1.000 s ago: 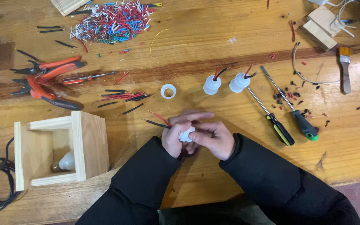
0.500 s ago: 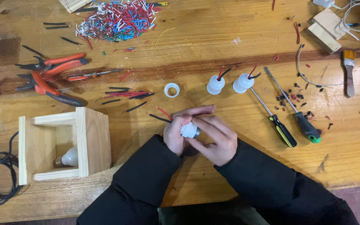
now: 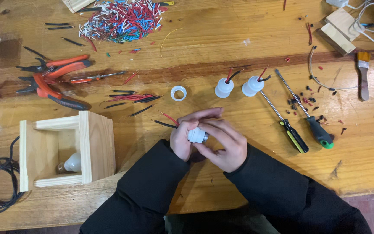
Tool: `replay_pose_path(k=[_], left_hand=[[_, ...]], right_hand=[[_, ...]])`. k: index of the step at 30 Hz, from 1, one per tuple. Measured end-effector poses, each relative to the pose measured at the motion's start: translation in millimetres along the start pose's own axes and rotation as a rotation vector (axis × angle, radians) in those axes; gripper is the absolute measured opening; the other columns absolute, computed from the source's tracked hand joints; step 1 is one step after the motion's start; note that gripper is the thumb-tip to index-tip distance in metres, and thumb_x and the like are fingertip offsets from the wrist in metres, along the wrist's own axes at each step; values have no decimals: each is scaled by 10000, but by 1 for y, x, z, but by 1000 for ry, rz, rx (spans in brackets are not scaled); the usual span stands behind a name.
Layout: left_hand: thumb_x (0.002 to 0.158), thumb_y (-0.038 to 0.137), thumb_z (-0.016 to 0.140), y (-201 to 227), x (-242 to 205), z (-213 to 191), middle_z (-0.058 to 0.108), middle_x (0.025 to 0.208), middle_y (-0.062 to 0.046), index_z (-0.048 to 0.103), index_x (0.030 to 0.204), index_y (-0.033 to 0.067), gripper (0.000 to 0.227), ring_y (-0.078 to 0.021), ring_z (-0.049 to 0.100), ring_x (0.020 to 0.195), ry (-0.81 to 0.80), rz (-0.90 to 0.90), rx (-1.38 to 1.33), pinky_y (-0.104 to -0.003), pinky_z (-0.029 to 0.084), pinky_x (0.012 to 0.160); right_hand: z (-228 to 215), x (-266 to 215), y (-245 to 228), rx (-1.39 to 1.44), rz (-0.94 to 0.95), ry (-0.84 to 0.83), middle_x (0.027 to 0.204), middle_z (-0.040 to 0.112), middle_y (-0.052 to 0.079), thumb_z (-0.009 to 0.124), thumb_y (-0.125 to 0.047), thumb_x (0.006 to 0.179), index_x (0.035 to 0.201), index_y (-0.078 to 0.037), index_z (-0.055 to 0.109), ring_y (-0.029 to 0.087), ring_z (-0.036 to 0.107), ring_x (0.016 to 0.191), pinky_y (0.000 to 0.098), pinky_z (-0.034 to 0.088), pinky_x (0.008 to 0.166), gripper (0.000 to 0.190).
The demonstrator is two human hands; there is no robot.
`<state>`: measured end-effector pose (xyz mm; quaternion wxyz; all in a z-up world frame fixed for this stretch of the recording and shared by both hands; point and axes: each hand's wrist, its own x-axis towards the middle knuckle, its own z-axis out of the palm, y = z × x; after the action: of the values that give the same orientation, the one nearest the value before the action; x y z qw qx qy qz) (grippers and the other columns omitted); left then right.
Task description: The person assembles a light socket by inserting wires into the socket, tightening the terminal screws with a screwdriver, and screwing the socket housing together. The person repeats this process for a second socket.
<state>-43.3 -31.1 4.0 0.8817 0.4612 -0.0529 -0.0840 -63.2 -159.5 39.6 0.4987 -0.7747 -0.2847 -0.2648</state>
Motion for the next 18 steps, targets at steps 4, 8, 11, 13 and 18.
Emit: replay_pose_path(k=[4, 8, 11, 13, 18], left_hand=[[807, 270, 514, 3, 3, 6, 769, 1036, -246, 709, 1263, -72, 603, -301, 778, 818, 183, -160, -146, -366, 669, 638], [817, 278, 479, 5, -1, 5, 724, 1186, -286, 696, 1296, -71, 631, -319, 734, 1029, 58, -89, -52, -387, 622, 839], [841, 257, 498, 8, -1, 13, 725, 1168, -298, 687, 1297, -102, 610, -331, 727, 1017, 118, -79, -115, -397, 622, 848], [862, 243, 507, 8, 0, 12, 732, 1135, -288, 683, 1295, -115, 589, -314, 734, 971, 168, -92, -173, -399, 633, 833], [832, 278, 502, 5, 3, -2, 747, 1133, -263, 719, 1268, -38, 581, -313, 748, 978, 100, -150, -18, -403, 641, 797]], right_hand=[[-2, -8, 11, 285, 377, -120, 945, 748, 256, 961, -218, 702, 1168, 66, 703, 370, 777, 826, 472, 664, 719, 603], [-2, -13, 17, 451, 509, -180, 763, 750, 205, 801, -160, 844, 1028, 51, 746, 296, 783, 684, 381, 653, 602, 286], [0, -1, 2, 150, 270, -87, 907, 756, 184, 898, -150, 752, 1100, 9, 761, 332, 783, 819, 395, 652, 690, 406], [1, -1, 0, 24, 158, -17, 1001, 769, 124, 892, -136, 754, 1112, -46, 780, 303, 779, 886, 365, 654, 741, 385], [5, -29, 27, 704, 651, -143, 863, 738, 272, 699, -136, 940, 1140, 102, 706, 292, 760, 668, 424, 684, 519, 311]])
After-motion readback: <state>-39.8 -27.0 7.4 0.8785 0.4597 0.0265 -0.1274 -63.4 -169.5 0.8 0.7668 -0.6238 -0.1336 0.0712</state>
